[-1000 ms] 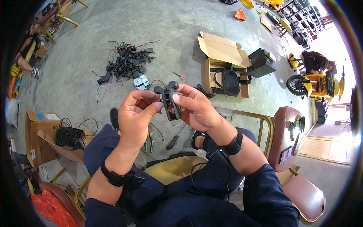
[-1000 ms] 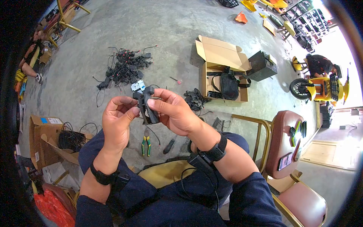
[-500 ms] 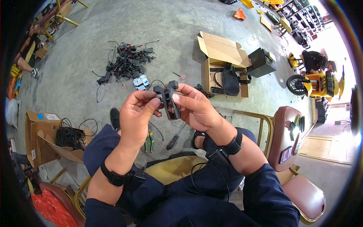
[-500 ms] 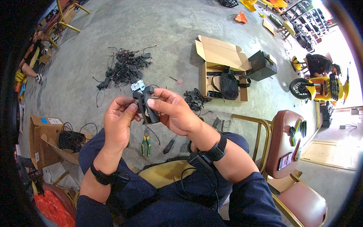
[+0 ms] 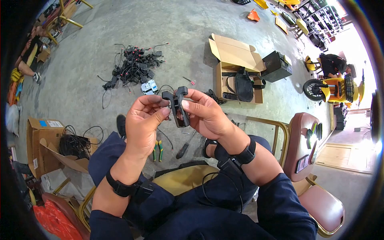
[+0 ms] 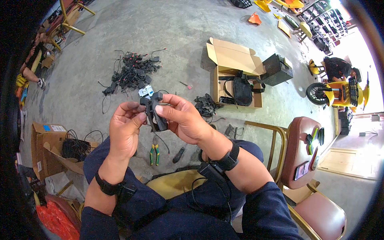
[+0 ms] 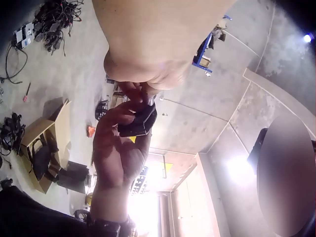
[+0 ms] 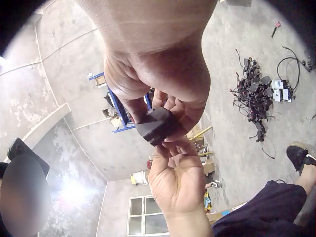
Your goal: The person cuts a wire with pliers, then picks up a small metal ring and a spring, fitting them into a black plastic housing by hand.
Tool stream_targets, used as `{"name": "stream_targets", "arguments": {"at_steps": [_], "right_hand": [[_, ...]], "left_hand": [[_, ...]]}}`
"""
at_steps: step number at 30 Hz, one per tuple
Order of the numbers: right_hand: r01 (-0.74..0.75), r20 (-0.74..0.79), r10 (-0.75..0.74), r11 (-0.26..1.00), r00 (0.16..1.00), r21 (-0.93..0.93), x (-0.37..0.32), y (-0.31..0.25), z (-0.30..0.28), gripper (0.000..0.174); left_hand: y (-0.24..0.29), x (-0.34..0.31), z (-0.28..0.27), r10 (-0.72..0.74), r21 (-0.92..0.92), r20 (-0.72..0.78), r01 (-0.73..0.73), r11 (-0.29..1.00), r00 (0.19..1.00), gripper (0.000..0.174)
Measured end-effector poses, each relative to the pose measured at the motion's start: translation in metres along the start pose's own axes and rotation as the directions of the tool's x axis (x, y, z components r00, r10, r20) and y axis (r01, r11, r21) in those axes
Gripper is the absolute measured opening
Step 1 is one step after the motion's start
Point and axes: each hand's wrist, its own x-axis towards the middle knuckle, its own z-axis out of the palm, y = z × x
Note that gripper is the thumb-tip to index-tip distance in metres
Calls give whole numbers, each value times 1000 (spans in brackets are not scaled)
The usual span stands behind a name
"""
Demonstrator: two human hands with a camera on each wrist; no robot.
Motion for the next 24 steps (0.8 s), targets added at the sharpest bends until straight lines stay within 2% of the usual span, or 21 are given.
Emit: {"name": "stream_targets", "arguments": {"at_steps": [14,24], "right_hand": [[11,39,-9,999,999,-32,0,-2,-2,26],[17,50,-16,1000,999,-20,0,-1,-4,26]], "left_hand": [[1,0,3,7,36,13,-8,999,1000,32],[-1,1,1,-3,116,21,0,993,1000,22]]}}
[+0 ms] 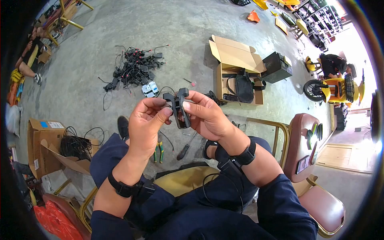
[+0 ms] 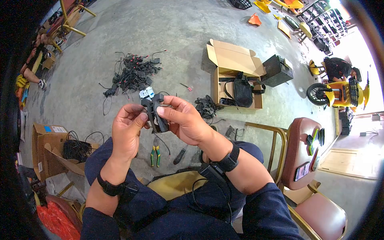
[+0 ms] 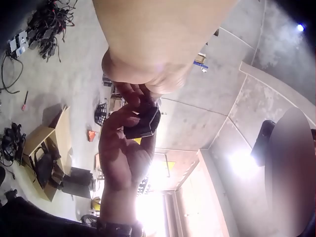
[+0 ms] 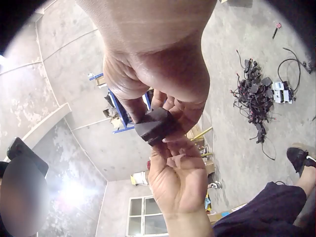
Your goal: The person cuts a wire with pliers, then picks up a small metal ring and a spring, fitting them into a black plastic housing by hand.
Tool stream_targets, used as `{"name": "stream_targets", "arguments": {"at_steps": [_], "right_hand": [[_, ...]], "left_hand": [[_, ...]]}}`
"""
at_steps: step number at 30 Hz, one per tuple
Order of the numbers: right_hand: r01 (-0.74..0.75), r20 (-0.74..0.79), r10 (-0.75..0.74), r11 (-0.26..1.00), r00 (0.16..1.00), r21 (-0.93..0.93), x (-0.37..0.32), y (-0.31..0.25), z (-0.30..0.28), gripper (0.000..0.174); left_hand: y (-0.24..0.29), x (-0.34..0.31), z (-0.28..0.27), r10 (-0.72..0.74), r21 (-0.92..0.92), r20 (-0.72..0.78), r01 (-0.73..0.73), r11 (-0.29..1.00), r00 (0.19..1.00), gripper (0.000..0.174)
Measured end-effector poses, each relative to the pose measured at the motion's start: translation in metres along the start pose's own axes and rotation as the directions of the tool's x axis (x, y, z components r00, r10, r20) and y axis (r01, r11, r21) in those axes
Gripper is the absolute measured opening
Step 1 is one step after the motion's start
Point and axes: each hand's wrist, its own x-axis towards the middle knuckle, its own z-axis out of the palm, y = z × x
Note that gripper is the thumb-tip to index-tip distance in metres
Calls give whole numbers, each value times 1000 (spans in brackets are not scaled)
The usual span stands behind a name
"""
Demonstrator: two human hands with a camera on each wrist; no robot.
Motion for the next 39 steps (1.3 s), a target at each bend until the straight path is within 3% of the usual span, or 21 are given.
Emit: {"name": "stream_targets", "arguments": {"at_steps": [10,16,18,22,27,39], "right_hand": [[-23,18,23,1000,1000,-3,-1,1,-1,24],[31,-45,-42,974,998,-225,0,3,0,30],[-41,-69,24,962,997,-269,-2,-2,8,32],[-45,-59,30,962,998,-268,-1,1,4,33],[-153,-40,148,962,988,-225,-5,-3,3,28],[-102,22,107,982,994,-160,-1,-3,-1,26]], "left_hand": [[-3,-2,-2,-21,18,14,21,1000,1000,16],[-2,1,-1,-59,36,13,58,998,998,16],[-3,2,-3,-52,47,9,52,998,999,16],[-4,2,-4,-42,41,9,42,998,999,14],[-1,2,-5,-13,90,-29,16,996,999,17],[5,2,1,9,-28,-21,-9,1000,1000,19]]}}
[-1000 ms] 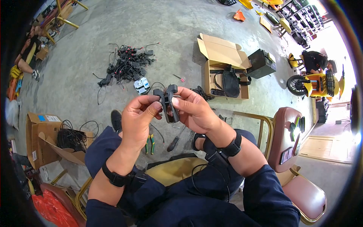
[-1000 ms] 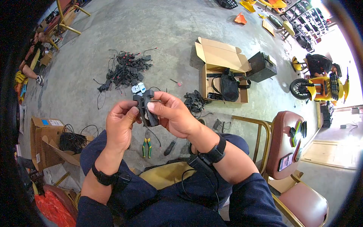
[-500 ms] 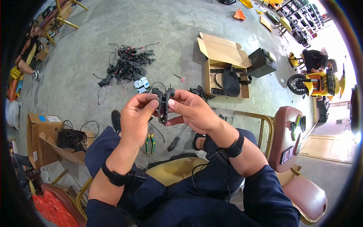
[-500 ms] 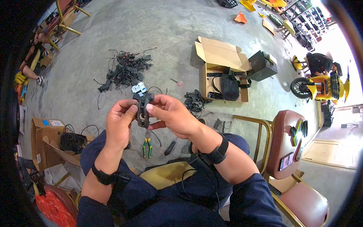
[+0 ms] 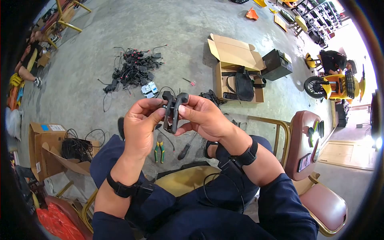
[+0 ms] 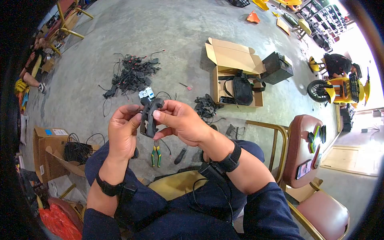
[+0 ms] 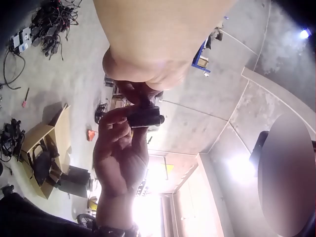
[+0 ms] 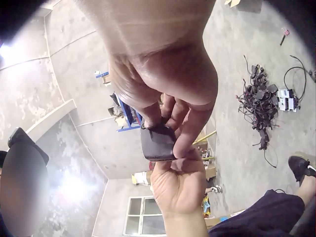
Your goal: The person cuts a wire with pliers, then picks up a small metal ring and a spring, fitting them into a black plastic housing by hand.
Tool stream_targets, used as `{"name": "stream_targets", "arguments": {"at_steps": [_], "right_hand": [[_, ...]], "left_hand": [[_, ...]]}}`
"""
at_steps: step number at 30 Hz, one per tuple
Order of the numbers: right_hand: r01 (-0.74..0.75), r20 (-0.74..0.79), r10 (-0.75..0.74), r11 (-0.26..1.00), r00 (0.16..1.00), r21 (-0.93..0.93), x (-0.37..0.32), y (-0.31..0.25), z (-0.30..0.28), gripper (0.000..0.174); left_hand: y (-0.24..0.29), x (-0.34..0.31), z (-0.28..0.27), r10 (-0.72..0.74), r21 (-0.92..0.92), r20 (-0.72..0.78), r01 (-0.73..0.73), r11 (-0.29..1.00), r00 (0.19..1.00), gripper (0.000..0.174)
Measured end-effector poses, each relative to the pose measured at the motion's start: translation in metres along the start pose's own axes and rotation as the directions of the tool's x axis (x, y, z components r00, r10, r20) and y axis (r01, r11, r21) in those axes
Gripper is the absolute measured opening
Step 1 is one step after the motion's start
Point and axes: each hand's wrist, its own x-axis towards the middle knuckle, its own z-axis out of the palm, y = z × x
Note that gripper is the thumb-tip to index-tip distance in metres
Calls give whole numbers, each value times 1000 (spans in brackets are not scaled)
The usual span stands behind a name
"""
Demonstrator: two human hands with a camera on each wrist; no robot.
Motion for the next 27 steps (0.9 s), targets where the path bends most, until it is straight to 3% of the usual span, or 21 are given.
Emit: {"name": "stream_targets", "arguments": {"at_steps": [7,15,19,27], "right_hand": [[-17,20,17,1000,1000,9,-2,-2,-1,26],[5,136,-12,999,991,49,-5,-8,6,53],[52,170,-54,998,984,18,-6,-10,6,52],[168,142,-152,980,978,-110,-8,-10,5,29]], "left_hand": [[1,-1,-2,17,21,50,-18,1000,999,19],[5,-2,-4,22,85,78,-28,996,997,18],[8,-4,-2,58,121,91,-69,990,994,17],[12,-5,0,65,115,156,-83,990,986,15]]}}
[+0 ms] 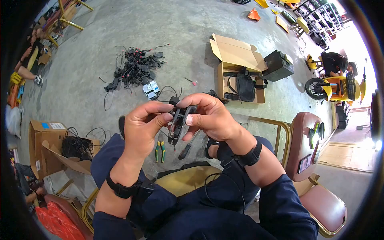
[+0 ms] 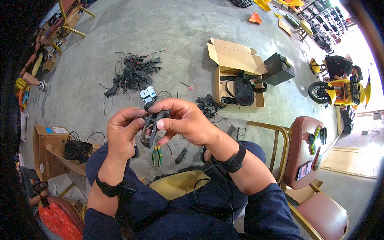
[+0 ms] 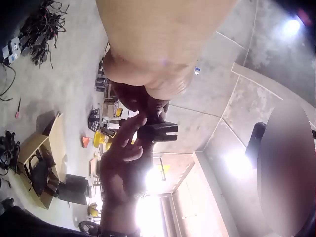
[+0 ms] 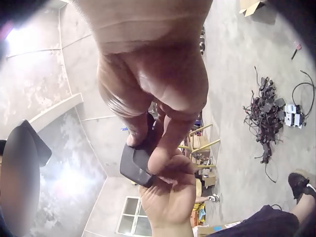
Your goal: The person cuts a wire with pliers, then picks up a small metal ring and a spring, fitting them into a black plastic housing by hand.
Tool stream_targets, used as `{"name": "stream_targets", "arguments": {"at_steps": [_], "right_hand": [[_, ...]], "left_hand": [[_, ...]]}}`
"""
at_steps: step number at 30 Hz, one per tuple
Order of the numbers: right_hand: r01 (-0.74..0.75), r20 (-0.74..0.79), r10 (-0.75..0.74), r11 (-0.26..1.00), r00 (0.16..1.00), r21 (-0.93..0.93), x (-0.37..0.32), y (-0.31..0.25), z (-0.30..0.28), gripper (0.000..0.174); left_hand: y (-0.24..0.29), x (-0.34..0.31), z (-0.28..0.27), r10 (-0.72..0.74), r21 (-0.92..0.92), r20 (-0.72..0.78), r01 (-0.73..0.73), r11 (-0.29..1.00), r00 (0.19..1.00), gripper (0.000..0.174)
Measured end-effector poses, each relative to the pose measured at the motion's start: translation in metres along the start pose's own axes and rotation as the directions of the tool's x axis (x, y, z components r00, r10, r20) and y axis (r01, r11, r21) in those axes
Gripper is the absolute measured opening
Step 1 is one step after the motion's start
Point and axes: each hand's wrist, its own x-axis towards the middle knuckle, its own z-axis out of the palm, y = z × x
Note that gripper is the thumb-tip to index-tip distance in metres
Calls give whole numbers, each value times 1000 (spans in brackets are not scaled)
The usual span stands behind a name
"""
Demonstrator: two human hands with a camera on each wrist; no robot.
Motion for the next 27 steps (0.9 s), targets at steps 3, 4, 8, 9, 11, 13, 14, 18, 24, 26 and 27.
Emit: {"name": "stream_targets", "arguments": {"at_steps": [3,4,8,9,11,13,14,18,24,26,27], "right_hand": [[39,-28,-38,997,999,68,-1,2,-1,27],[39,-28,-37,997,999,68,-1,2,-1,27],[53,-36,-50,997,998,64,-1,4,-1,27],[55,-46,-53,997,998,53,-1,5,-2,28],[51,-45,-48,997,998,55,-1,5,-2,28],[47,-44,-44,997,998,57,-2,4,-2,29],[38,-37,-37,998,999,52,-2,3,-1,29],[-9,-40,10,1000,999,18,-2,-2,2,30],[7,-12,-7,1000,1000,4,-3,-4,3,33],[9,1,-9,1000,1000,24,-3,-2,1,33],[10,14,-10,999,1000,44,-3,-2,0,34]], "left_hand": [[2,1,0,-7,8,28,7,1000,1000,14],[2,1,0,-13,17,35,13,1000,999,14],[2,2,0,44,54,48,-46,997,998,13],[2,1,-1,42,37,47,-44,998,998,13],[1,2,0,40,20,46,-41,999,998,13],[2,1,1,49,-13,40,-48,999,998,12],[2,1,1,49,-13,41,-49,999,998,12],[4,1,0,62,6,48,-63,998,997,12],[3,1,0,57,5,35,-57,998,998,12],[2,1,0,54,11,30,-54,998,998,12],[1,1,-1,54,21,28,-55,998,998,12]]}}
